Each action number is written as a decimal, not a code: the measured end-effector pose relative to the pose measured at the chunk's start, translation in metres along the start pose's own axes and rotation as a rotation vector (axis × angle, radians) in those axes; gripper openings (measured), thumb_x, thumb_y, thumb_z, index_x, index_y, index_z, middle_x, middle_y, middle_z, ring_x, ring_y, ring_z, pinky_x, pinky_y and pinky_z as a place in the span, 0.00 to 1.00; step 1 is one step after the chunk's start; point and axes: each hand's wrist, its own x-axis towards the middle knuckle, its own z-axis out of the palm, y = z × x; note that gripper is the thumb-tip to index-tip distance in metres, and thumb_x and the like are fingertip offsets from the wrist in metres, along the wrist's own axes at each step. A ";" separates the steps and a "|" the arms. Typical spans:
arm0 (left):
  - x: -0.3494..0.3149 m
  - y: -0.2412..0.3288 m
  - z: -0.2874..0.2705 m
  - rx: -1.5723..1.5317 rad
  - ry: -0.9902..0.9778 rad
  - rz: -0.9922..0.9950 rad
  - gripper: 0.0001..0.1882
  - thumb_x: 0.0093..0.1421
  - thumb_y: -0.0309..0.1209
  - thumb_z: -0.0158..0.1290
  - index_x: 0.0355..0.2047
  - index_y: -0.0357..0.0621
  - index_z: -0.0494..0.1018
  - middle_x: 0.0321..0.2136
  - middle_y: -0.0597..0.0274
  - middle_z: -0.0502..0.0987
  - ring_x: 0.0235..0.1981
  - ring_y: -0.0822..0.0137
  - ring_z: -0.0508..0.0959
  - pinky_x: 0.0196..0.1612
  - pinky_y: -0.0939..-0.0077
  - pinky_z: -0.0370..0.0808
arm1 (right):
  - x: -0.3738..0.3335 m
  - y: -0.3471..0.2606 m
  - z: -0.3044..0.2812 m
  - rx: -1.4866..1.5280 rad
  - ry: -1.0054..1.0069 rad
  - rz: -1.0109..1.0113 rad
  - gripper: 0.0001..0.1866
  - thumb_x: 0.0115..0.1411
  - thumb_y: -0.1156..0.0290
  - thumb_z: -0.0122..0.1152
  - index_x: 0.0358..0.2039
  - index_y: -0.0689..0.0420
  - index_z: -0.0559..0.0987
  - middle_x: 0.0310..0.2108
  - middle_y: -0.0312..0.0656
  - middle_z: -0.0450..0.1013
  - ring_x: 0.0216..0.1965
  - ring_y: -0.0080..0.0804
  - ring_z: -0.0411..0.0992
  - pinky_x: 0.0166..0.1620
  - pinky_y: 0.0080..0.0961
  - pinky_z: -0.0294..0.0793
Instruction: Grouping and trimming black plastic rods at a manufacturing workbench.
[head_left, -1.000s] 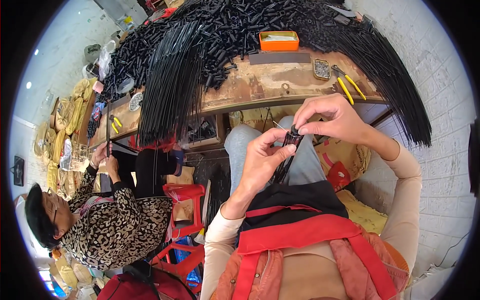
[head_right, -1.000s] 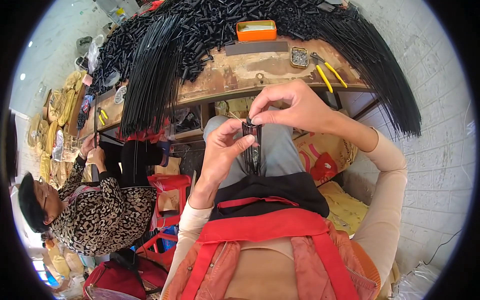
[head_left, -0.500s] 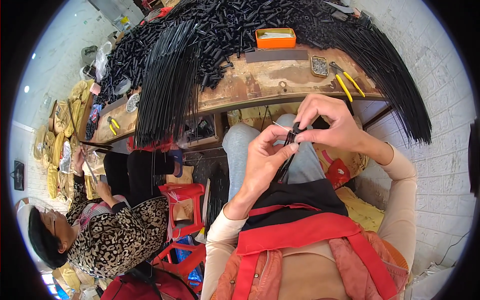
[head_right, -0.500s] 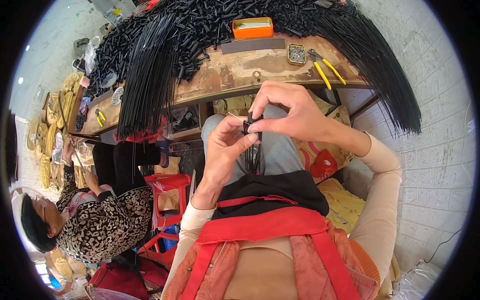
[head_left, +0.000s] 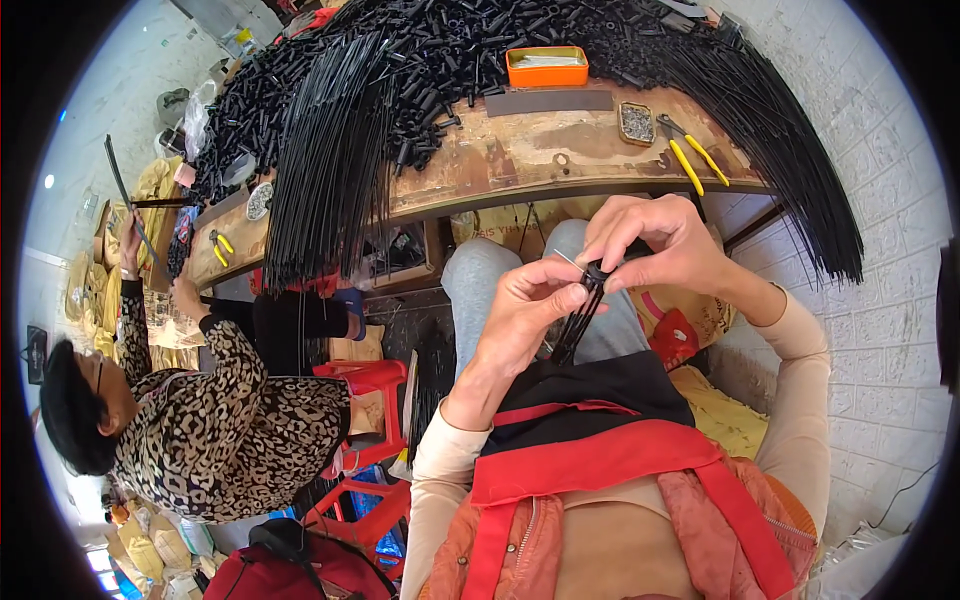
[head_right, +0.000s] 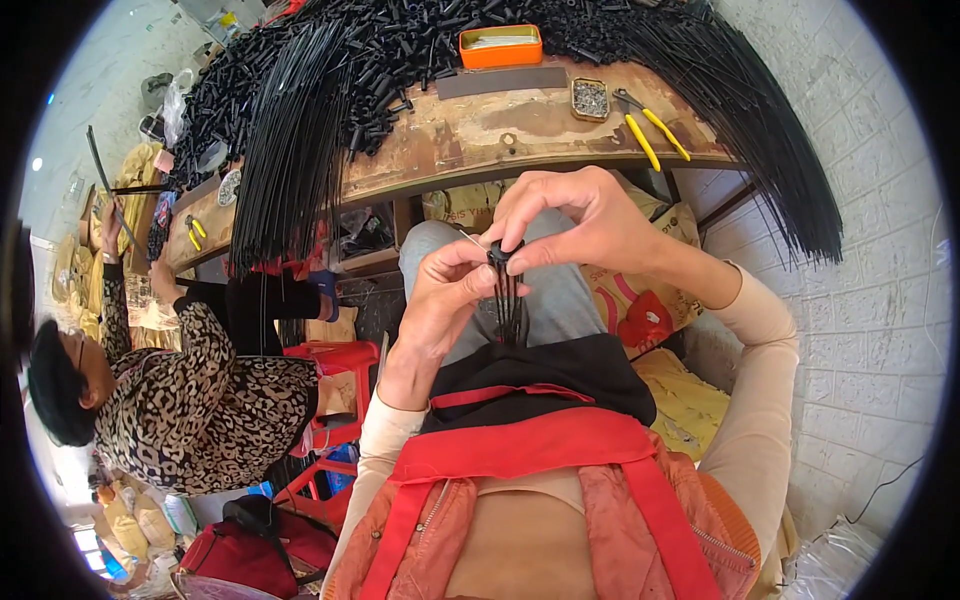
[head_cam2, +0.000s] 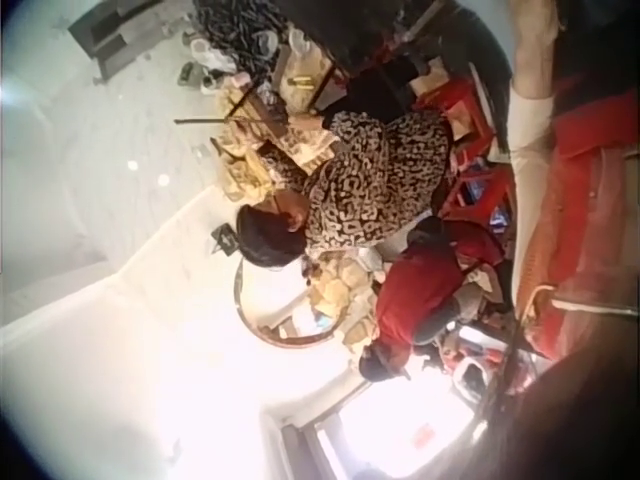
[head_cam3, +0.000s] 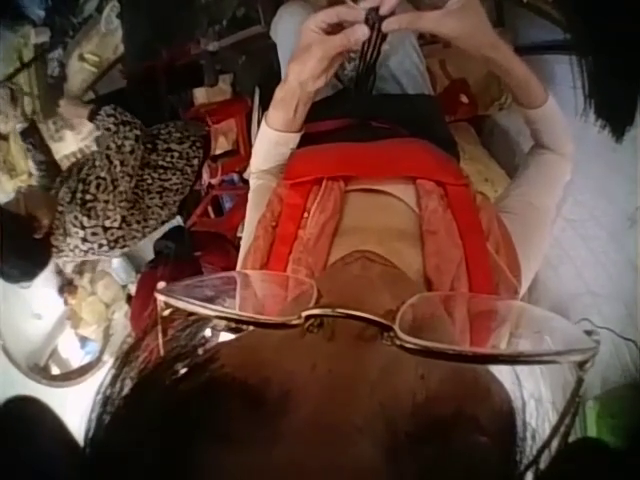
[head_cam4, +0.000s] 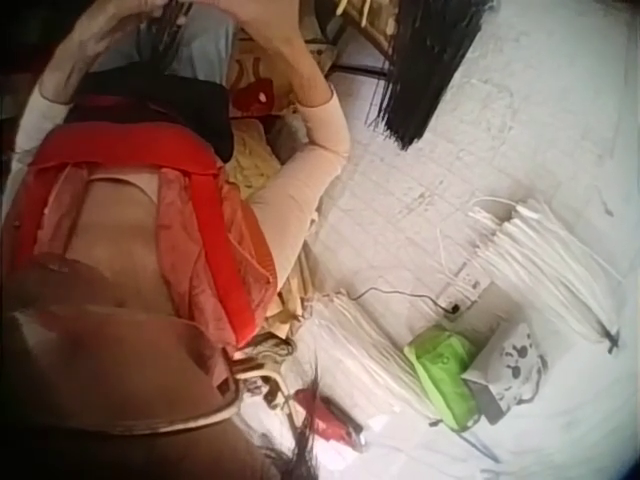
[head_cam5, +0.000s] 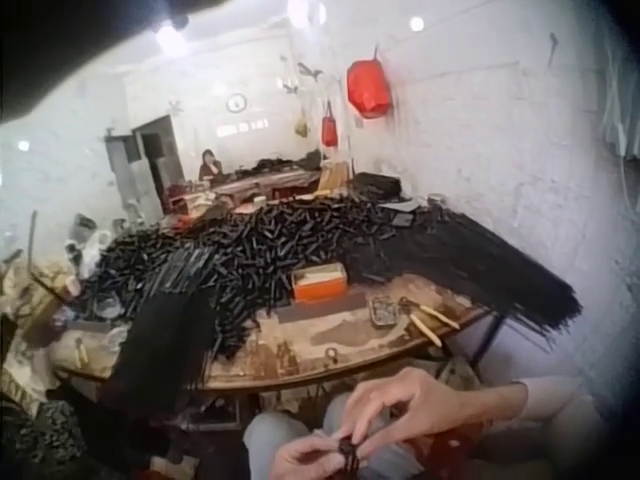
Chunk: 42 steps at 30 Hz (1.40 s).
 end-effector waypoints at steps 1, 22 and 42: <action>0.000 0.000 -0.001 -0.036 0.003 -0.020 0.06 0.59 0.22 0.57 0.37 0.36 0.78 0.33 0.60 0.77 0.35 0.66 0.80 0.41 0.71 0.80 | 0.001 0.003 0.002 0.056 0.016 0.002 0.10 0.43 0.83 0.72 0.27 0.60 0.80 0.34 0.45 0.79 0.40 0.34 0.73 0.44 0.29 0.73; -0.022 0.055 -0.005 0.675 0.636 0.553 0.19 0.58 0.22 0.59 0.49 0.39 0.68 0.32 0.66 0.77 0.33 0.78 0.75 0.39 0.85 0.72 | 0.024 0.069 0.088 0.251 0.117 0.403 0.08 0.56 0.78 0.64 0.37 0.64 0.80 0.31 0.37 0.77 0.34 0.18 0.73 0.38 0.18 0.73; -0.010 0.050 -0.017 0.419 0.453 0.470 0.17 0.59 0.23 0.58 0.48 0.39 0.72 0.36 0.71 0.72 0.33 0.82 0.69 0.39 0.88 0.66 | 0.011 0.073 0.117 0.230 0.357 0.380 0.06 0.57 0.76 0.63 0.34 0.65 0.80 0.28 0.37 0.78 0.32 0.17 0.74 0.36 0.16 0.73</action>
